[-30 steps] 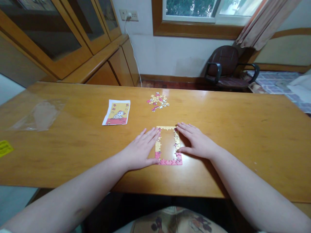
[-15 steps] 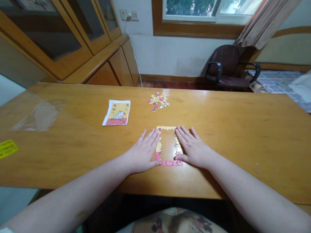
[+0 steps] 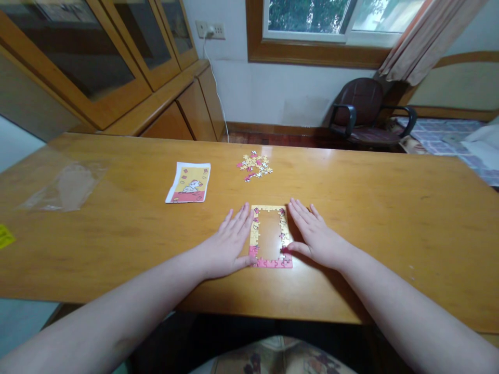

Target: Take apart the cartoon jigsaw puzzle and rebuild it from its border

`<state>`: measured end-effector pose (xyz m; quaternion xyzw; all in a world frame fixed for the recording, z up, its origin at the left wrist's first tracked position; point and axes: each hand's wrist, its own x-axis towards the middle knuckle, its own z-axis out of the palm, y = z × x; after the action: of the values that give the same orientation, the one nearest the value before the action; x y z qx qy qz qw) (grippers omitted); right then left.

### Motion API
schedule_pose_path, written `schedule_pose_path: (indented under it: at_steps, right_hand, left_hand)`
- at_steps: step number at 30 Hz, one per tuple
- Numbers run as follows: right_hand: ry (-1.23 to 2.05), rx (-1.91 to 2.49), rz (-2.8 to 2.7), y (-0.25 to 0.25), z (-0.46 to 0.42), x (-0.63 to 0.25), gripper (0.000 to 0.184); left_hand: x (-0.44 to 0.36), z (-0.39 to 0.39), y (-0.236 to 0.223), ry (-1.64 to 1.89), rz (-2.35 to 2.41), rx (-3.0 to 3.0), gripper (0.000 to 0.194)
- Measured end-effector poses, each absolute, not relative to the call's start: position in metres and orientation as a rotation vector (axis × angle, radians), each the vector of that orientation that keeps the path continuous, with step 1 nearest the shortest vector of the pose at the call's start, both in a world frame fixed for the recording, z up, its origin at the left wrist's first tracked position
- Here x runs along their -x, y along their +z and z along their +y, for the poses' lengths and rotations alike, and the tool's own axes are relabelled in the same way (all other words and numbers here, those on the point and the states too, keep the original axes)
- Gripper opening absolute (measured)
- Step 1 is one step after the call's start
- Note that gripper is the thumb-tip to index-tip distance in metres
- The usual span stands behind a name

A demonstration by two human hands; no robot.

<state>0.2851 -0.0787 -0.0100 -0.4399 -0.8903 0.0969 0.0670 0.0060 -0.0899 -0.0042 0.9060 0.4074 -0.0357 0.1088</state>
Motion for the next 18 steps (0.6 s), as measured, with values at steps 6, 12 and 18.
schedule_pose_path:
  at_steps: [6, 12, 18]
  right_hand:
    - [0.525, 1.551, -2.617, 0.03, -0.029, -0.293, 0.077]
    - [0.47, 1.507, -2.135, 0.027, 0.014, -0.271, 0.05]
    - [0.309, 1.374, -2.076, -0.013, 0.007, -0.269, 0.037]
  left_hand:
    - [-0.012, -0.043, 0.045, -0.108, 1.335, -2.683, 0.059]
    - [-0.011, -0.029, 0.048, -0.026, 1.315, -2.723, 0.027]
    - [-0.003, -0.061, 0.019, 0.143, 1.1, -2.719, 0.025]
